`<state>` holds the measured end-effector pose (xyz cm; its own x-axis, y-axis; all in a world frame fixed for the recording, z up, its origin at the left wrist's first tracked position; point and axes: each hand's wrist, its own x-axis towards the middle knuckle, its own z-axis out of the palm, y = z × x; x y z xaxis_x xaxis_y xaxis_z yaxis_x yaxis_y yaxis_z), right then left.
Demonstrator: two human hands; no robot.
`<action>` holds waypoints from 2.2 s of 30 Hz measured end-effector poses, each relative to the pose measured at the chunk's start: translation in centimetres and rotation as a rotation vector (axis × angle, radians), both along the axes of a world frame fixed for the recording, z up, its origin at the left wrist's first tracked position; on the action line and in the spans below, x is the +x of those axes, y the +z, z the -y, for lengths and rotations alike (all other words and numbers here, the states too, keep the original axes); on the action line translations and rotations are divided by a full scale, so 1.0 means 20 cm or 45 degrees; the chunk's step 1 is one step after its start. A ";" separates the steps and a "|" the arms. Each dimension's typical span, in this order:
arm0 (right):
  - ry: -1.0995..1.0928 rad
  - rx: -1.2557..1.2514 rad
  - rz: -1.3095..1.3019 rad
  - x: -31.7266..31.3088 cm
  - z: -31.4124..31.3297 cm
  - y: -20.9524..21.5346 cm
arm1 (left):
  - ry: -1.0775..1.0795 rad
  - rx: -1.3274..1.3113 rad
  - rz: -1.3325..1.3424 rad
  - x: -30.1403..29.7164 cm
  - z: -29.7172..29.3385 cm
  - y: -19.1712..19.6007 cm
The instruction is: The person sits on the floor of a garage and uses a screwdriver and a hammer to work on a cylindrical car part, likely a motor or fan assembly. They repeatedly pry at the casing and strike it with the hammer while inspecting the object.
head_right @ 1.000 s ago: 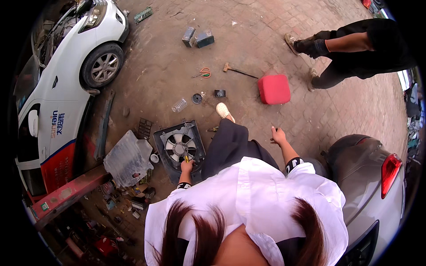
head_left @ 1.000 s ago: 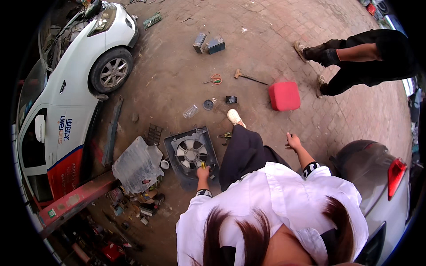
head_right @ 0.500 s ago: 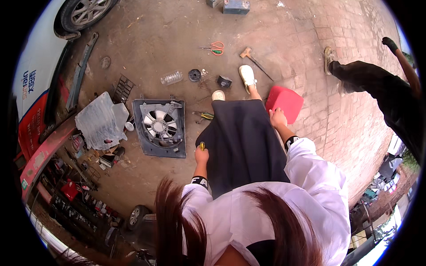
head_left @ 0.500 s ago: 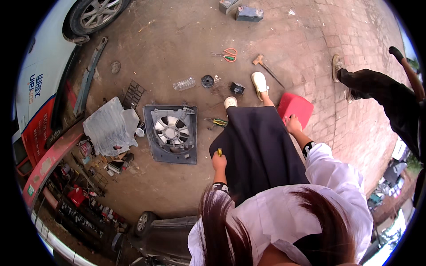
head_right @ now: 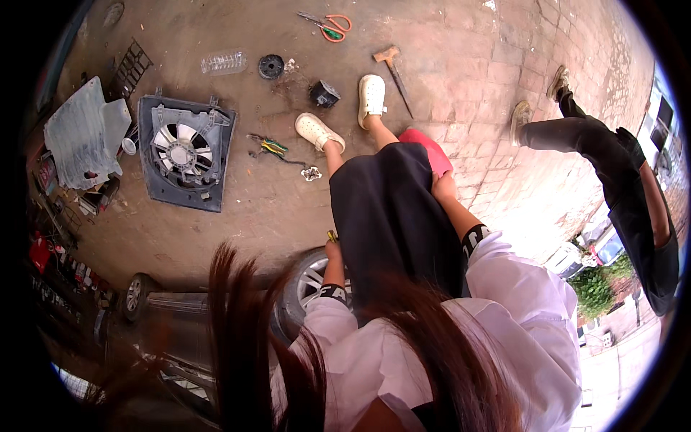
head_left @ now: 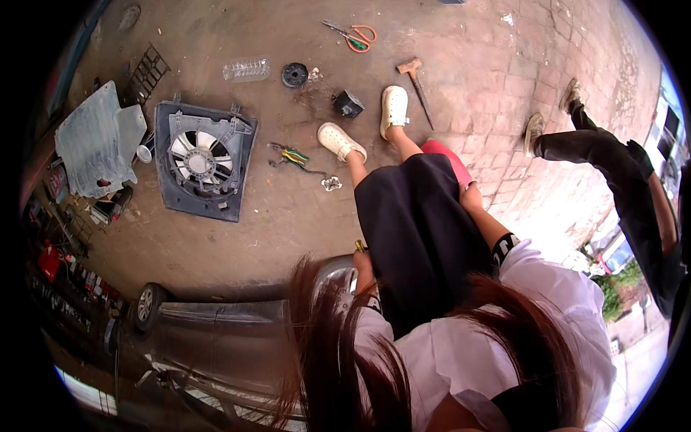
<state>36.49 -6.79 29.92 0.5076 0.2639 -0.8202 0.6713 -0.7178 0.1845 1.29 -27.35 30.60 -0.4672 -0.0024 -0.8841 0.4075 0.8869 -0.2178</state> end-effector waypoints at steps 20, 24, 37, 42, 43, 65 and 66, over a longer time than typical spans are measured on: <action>-0.319 0.477 -0.451 -0.43 -0.99 1.05 | 0.834 0.107 -0.052 -0.20 -0.30 0.07; -0.122 0.548 -0.649 -0.61 -1.01 1.25 | 1.723 0.437 0.590 -0.48 -0.92 0.75; -0.570 -0.217 -0.671 -0.18 -0.76 0.58 | 2.042 0.075 1.570 0.73 -1.36 0.50; 0.483 -0.518 -0.478 0.03 -1.06 0.46 | 2.247 -0.162 1.324 1.17 -1.40 0.06; 0.651 -0.376 -0.665 0.10 -1.13 0.38 | 2.257 -0.188 1.275 1.23 -1.42 -0.06; 1.625 0.759 -1.339 -0.99 -2.07 -1.46 | 0.510 1.210 0.331 0.01 -2.05 -0.62; 1.581 0.895 -1.422 -1.13 -2.09 -1.53 | 0.391 1.122 0.280 0.02 -2.04 -0.58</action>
